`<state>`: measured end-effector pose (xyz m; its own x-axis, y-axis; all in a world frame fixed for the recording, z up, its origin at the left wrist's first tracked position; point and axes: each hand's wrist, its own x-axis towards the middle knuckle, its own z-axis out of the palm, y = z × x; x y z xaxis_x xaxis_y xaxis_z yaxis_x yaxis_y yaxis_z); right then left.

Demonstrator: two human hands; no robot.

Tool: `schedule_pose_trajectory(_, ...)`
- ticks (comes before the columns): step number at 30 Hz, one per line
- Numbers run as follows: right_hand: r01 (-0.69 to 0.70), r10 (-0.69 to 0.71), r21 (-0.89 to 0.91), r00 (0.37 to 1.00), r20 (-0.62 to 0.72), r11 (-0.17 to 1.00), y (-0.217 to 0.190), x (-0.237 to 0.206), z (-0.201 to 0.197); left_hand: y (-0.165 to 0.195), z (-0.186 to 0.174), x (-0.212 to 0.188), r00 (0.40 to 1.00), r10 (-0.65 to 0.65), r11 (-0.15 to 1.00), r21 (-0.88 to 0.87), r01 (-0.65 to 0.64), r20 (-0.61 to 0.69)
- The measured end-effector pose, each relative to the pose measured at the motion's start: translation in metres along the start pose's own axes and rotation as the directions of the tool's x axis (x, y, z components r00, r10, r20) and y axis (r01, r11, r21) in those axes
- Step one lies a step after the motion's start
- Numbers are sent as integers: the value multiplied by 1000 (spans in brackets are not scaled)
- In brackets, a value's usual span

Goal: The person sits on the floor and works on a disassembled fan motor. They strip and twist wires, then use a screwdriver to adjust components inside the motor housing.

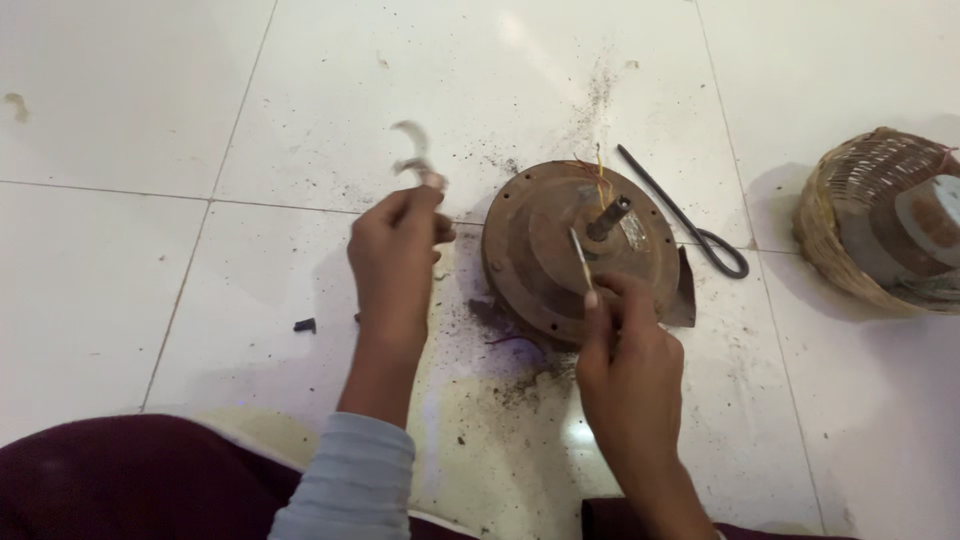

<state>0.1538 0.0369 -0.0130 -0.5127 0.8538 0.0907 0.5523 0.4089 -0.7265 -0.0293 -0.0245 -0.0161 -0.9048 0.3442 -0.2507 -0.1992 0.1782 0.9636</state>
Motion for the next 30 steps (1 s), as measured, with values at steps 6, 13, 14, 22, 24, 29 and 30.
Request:
schedule_pose_trajectory(6, 129, -145, 120, 980, 139, 984, 9, -7, 8, 1, 9, -7, 957, 289, 950, 116, -289, 17)
schedule_pose_trajectory(13, 227, -243, 93, 946, 216, 969, 10, -10, 10, -4, 18, -9, 935, 283, 921, 211, -327, 212)
schedule_pose_trajectory(14, 183, -221, 135, 904, 366, 974, 9, -11, 9, -6, 20, -11, 916, 317, 904, 216, -370, 244)
schedule_pose_trajectory(22, -181, 124, 241, 964, 235, 954, 38, 13, -24, -15, 29, -17, 773, 504, 777, 188, -601, 384)
schedule_pose_trajectory(24, -165, 113, 250, 972, 208, 954, 40, 15, -27, -16, 29, -16, 768, 486, 793, 160, -588, 417)
schedule_pose_trajectory(29, -205, 156, 344, 974, 164, 916, 35, 15, -31, -17, 32, -17, 774, 503, 778, 189, -600, 386)
schedule_pose_trajectory(30, -180, 136, 342, 980, 147, 922, 34, 14, -32, -17, 33, -18, 783, 489, 776, 218, -592, 384)
